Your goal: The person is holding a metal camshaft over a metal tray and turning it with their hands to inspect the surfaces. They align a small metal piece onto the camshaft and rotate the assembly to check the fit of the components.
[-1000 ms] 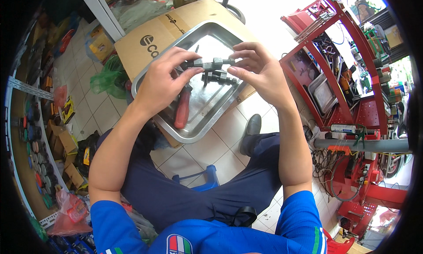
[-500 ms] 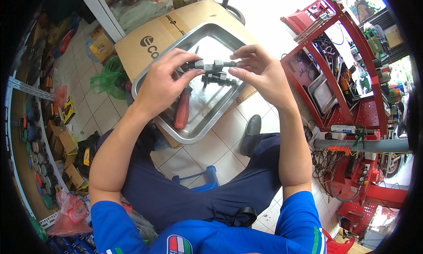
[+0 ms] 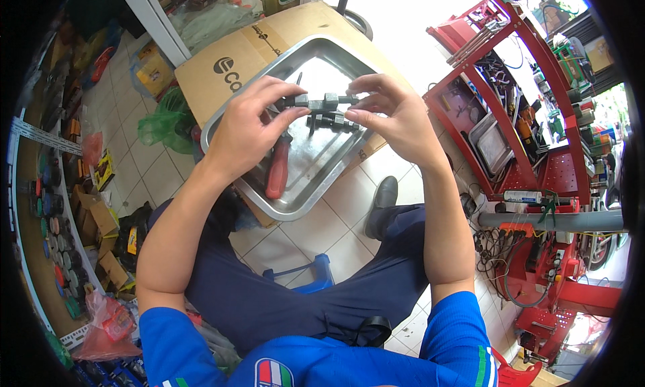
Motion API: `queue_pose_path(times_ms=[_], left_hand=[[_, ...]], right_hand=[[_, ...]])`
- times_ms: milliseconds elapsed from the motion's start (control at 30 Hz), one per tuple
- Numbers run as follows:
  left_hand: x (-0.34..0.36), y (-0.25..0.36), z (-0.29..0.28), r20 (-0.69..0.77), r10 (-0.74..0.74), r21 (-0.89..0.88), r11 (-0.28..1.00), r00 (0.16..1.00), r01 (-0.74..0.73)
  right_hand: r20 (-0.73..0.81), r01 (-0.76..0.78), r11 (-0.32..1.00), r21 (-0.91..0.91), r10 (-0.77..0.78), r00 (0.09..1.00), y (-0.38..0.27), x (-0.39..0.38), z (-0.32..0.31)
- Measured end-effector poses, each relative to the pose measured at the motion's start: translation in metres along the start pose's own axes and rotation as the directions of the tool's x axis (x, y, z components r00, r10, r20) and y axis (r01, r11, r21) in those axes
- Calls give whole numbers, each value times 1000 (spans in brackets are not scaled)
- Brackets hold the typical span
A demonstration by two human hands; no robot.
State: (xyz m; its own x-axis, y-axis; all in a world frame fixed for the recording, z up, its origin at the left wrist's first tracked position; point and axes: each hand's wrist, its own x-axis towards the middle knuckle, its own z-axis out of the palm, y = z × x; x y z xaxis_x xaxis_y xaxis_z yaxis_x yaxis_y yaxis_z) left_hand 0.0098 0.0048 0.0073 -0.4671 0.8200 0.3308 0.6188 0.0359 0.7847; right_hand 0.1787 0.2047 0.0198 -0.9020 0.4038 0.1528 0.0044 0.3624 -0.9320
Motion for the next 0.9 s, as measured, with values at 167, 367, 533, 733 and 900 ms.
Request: queue_pose_path(times_ms=[167, 367, 533, 733, 900], left_hand=[[-2, -3, 3, 5, 10, 13, 1000, 1000, -11], [0, 0, 0, 1, 29, 4, 1000, 1000, -29], [0, -3, 0, -8, 29, 15, 999, 1000, -28], [0, -3, 3, -12, 52, 20, 998, 999, -52], [0, -4, 2, -20, 54, 26, 998, 998, -53]], right_hand=[[4, 10, 998, -66, -10, 1000, 7, 0, -4], [-84, -148, 989, -23, 145, 986, 10, 4, 1], [-33, 6, 999, -48, -8, 999, 2, -1, 2], [-77, -108, 993, -50, 104, 992, 9, 2, 0], [26, -55, 978, -199, 61, 998, 2, -2, -3]])
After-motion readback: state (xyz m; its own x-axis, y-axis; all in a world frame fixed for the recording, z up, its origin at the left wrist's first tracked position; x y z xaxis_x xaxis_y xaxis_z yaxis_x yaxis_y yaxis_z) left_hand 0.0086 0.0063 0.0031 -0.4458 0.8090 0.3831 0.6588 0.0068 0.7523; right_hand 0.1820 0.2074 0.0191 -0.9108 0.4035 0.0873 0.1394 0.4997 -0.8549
